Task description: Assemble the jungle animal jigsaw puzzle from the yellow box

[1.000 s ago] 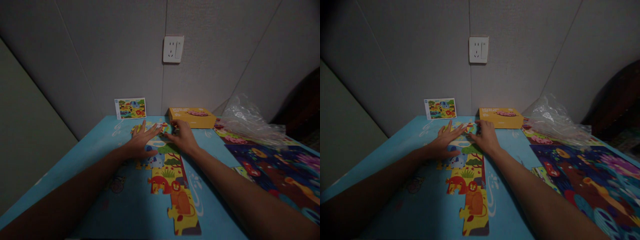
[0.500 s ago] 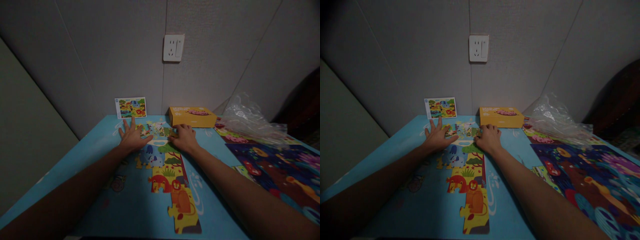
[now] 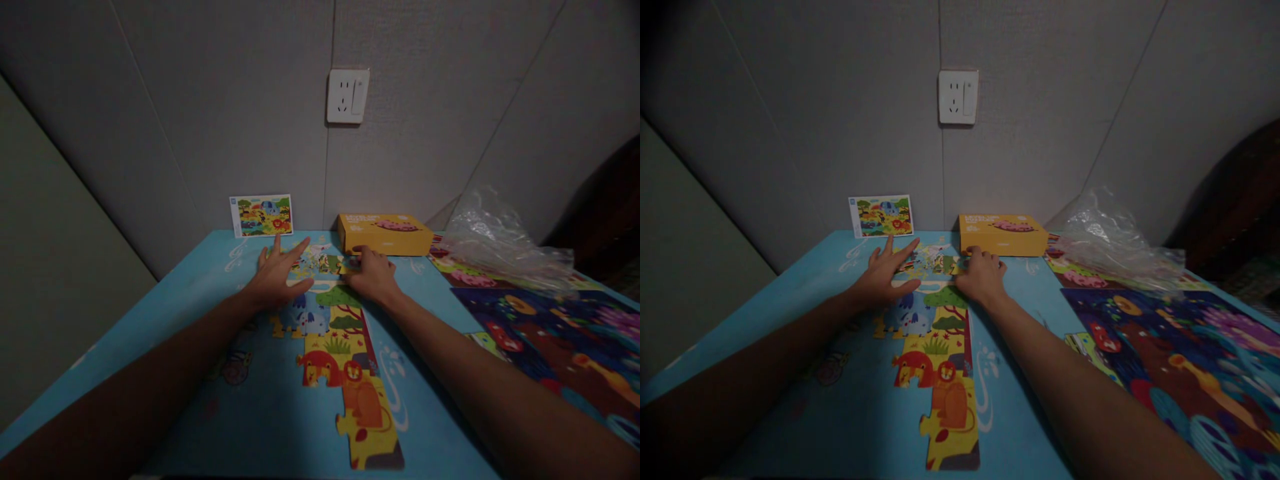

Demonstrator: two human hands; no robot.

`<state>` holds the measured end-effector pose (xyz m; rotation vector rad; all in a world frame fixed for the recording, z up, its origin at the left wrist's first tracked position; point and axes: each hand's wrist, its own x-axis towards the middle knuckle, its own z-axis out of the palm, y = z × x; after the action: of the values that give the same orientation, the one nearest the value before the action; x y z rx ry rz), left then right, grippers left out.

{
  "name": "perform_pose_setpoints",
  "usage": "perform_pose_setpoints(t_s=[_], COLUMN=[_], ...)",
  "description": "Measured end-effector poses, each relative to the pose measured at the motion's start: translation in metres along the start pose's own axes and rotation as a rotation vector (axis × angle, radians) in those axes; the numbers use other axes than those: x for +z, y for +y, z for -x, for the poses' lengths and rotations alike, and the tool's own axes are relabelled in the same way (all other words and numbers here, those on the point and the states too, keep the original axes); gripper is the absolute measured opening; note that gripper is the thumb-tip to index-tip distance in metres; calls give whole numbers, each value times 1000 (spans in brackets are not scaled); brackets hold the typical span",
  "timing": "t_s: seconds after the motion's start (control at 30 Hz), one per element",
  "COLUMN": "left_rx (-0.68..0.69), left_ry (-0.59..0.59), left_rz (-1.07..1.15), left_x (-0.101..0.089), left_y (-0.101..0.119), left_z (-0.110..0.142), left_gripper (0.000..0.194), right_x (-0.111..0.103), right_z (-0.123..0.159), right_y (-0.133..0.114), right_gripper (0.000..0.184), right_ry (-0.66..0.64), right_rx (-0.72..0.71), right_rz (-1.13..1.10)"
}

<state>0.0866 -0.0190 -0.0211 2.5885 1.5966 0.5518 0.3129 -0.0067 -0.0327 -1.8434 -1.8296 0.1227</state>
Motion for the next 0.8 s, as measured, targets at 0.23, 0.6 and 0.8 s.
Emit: perform_pose_setpoints(t_s=[0.23, 0.6, 0.8], left_rx=[272, -225, -368], left_ry=[-165, 146, 97], left_rz=[64, -39, -115], left_x=[-5, 1, 6], left_y=[3, -2, -7], left_z=[6, -4, -6], left_gripper=[80, 62, 68], right_x=[-4, -17, -14], right_z=[9, -17, -25], right_y=[-8, 23, 36], right_gripper=[77, 37, 36], right_ry=[88, 447, 377], right_rx=[-431, 33, 105], right_rz=[-338, -524, -542])
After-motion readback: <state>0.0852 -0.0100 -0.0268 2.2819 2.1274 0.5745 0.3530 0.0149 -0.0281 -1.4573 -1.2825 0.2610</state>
